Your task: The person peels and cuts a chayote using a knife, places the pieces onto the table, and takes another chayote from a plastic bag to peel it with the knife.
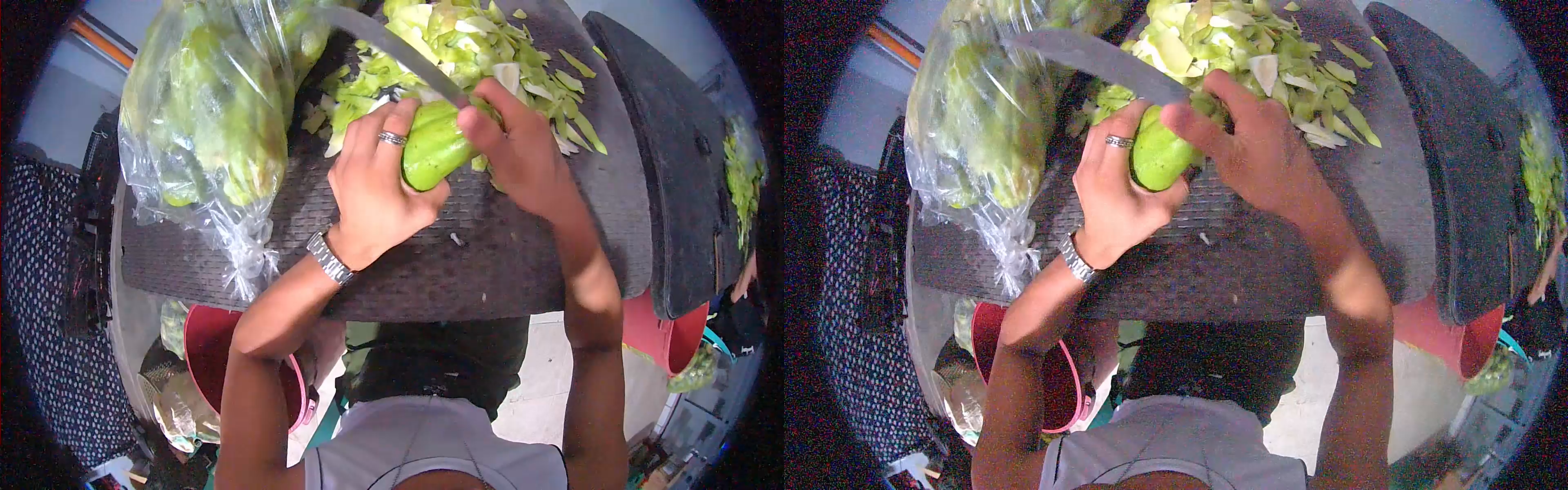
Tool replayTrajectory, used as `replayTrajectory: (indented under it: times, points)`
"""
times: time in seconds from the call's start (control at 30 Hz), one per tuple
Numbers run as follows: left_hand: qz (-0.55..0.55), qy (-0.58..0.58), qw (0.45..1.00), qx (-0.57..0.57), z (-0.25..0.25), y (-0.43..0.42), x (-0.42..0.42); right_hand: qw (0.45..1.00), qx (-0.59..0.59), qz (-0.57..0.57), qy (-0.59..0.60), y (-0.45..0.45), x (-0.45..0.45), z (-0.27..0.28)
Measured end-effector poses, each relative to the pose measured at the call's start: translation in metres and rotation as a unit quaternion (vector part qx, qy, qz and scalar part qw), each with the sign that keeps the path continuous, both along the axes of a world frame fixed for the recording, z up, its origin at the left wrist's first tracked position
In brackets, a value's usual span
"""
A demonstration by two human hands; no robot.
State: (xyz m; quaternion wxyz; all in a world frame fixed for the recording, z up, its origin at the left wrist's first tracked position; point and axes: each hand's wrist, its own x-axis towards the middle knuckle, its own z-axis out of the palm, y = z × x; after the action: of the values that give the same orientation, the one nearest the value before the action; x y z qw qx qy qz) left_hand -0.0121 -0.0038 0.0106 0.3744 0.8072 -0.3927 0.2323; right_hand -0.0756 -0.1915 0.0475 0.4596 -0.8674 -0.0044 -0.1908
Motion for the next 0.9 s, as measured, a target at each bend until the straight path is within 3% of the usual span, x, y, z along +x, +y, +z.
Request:
replayTrajectory:
  times: [0.13,0.23,0.27,0.33,0.53,0.8,0.9]
  points:
    - [0.003,-0.012,1.000,-0.010,-0.001,-0.004,0.003,0.998,0.051,0.002,0.021,-0.005,0.002,0.001]
    - [-0.026,0.042,0.999,-0.008,0.007,0.000,0.010,1.000,0.000,0.001,0.011,-0.009,0.004,-0.005]
    - [-0.041,0.145,0.988,0.014,0.007,0.006,0.016,0.999,-0.033,0.010,0.034,-0.012,0.003,-0.004]
    - [-0.063,0.134,0.989,-0.004,0.005,0.009,0.020,0.992,-0.097,0.024,0.080,-0.014,-0.001,0.002]
    - [-0.085,0.135,0.987,-0.004,0.011,0.011,0.017,0.996,0.026,0.083,0.014,-0.005,-0.005,0.005]
    - [-0.081,0.075,0.994,-0.008,0.006,0.011,0.017,0.996,-0.037,0.081,0.010,-0.014,0.001,-0.007]
    - [-0.109,0.112,0.987,0.021,0.015,0.017,0.018,0.994,-0.073,0.073,-0.021,-0.016,-0.001,-0.008]
